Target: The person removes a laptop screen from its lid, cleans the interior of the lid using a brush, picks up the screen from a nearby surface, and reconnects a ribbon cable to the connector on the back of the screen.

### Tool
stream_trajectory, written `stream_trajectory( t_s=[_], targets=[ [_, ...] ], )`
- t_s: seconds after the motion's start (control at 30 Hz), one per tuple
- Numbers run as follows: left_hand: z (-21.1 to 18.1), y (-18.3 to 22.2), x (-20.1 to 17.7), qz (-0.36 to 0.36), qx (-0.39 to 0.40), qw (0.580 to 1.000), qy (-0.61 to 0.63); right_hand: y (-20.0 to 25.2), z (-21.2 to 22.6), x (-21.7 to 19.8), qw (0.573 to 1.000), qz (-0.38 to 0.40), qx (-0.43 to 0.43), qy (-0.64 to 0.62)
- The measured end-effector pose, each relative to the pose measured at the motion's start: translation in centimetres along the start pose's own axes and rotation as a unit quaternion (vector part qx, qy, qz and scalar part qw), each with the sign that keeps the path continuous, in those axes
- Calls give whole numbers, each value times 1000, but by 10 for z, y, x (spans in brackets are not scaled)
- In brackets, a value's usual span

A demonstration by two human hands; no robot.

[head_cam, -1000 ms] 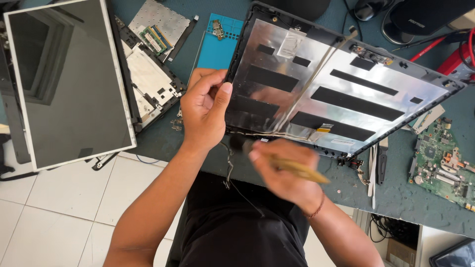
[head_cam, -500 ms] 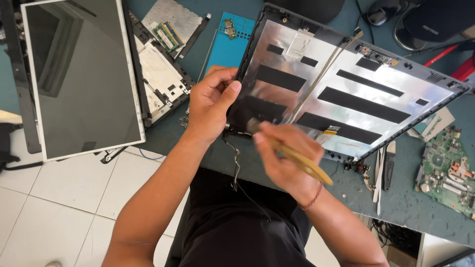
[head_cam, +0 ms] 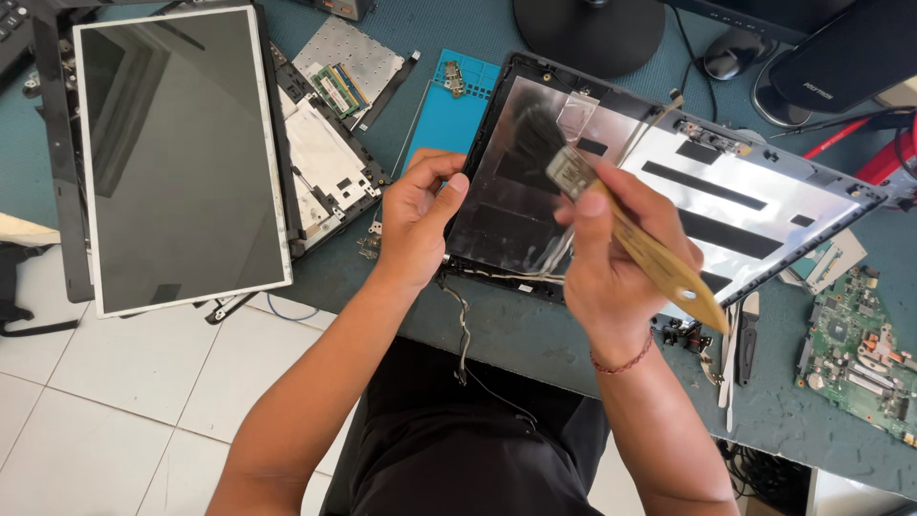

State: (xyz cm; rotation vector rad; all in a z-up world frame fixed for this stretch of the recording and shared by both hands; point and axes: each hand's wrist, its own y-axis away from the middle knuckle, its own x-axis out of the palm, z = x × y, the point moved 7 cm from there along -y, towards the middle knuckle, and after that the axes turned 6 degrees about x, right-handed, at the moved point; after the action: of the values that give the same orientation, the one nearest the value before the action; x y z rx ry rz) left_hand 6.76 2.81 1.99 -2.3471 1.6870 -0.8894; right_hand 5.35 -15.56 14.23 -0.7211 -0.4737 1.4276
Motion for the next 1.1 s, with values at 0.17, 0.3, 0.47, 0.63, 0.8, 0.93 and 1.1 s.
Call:
stream_trajectory(
  t_s=[0.17,0.3,0.47,0.63,0.8,0.93,1.1],
  targets=[
    [-1,1,0,-11,-7,1000,-2,18,-5,30,982,144,52,113],
    [13,5,-8,-31,-3,999,32,7,-6,-5,988,39,-11,151],
    [6,1,-3,-47,4,998,43,30,-4,36,966,194,-22,171],
    [10,5,-4,-35,5,999,29,48,-31,28,942,235,-35,236],
    [-2,0,2,-39,8,998,50,67,-17,49,933,333,-29,135],
    [13,1,-4,-38,8,999,21,24,-16,-1,965,140,-63,212],
    [10,-3,-3,-32,21,998,-56,-5,-15,-8,991,20,-31,128]
  ],
)
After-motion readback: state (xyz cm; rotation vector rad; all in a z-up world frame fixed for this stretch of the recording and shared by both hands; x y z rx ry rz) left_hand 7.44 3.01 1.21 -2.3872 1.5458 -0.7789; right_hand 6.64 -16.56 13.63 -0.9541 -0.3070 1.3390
